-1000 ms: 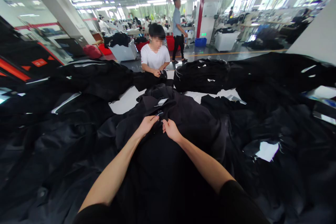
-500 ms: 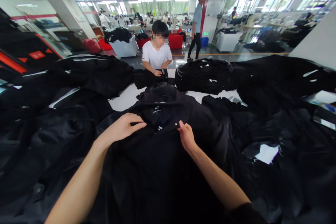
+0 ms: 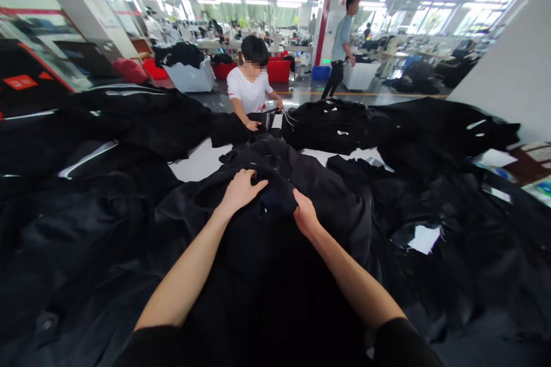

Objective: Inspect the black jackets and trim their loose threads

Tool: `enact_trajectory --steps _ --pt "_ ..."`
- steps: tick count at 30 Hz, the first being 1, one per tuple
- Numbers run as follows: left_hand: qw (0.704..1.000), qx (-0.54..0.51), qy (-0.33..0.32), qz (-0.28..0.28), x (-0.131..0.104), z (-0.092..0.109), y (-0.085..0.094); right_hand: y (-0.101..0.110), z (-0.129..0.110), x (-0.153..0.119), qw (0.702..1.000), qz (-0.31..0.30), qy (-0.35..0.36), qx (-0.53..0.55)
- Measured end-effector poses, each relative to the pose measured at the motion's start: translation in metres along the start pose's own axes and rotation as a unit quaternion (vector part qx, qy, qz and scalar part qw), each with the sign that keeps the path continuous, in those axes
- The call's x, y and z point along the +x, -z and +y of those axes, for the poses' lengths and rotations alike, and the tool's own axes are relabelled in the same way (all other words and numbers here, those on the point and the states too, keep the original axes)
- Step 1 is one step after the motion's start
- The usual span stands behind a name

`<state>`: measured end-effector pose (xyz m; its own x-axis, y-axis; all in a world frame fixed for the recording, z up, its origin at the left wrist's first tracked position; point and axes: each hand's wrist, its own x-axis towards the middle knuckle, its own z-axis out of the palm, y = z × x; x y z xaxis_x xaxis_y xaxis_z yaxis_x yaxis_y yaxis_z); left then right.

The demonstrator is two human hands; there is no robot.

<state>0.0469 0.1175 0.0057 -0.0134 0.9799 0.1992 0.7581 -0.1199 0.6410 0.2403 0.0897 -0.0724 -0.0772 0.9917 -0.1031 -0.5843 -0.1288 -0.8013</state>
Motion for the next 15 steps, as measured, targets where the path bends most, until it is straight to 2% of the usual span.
enact_trajectory --steps 3,5,6,8,9,10,11,12,13,15 --pt "0.992 -0.125 0.007 -0.010 0.027 0.007 -0.015 0.005 -0.002 0.001 0.999 0.011 -0.001 -0.040" --pt "0.966 -0.250 -0.015 -0.059 0.032 0.011 -0.011 0.011 -0.002 0.005 0.999 0.036 -0.022 -0.018" --pt "0.936 -0.339 -0.027 -0.086 0.030 0.012 -0.004 0.014 -0.002 0.008 0.998 0.051 -0.030 -0.002" --pt "0.846 -0.516 -0.057 -0.124 0.022 0.007 0.016 0.020 -0.002 0.014 0.996 0.071 -0.042 0.024" --pt "0.807 -0.571 -0.082 -0.127 0.015 0.001 0.030 0.023 -0.002 0.017 0.996 0.075 -0.048 0.031" --pt "0.788 -0.594 -0.110 -0.123 0.006 -0.007 0.043 0.026 -0.001 0.019 0.995 0.074 -0.054 0.036" --pt "0.787 -0.590 -0.136 -0.119 -0.004 -0.015 0.057 0.028 0.000 0.021 0.995 0.069 -0.063 0.041" --pt "0.800 -0.568 -0.159 -0.112 -0.017 -0.024 0.070 0.031 0.001 0.023 0.994 0.063 -0.071 0.046" --pt "0.829 -0.521 -0.165 -0.120 -0.031 -0.031 0.080 0.032 0.002 0.025 0.994 0.056 -0.077 0.050" --pt "0.901 -0.383 -0.124 -0.163 -0.067 -0.040 0.093 0.035 0.005 0.026 0.994 0.039 -0.083 0.052"
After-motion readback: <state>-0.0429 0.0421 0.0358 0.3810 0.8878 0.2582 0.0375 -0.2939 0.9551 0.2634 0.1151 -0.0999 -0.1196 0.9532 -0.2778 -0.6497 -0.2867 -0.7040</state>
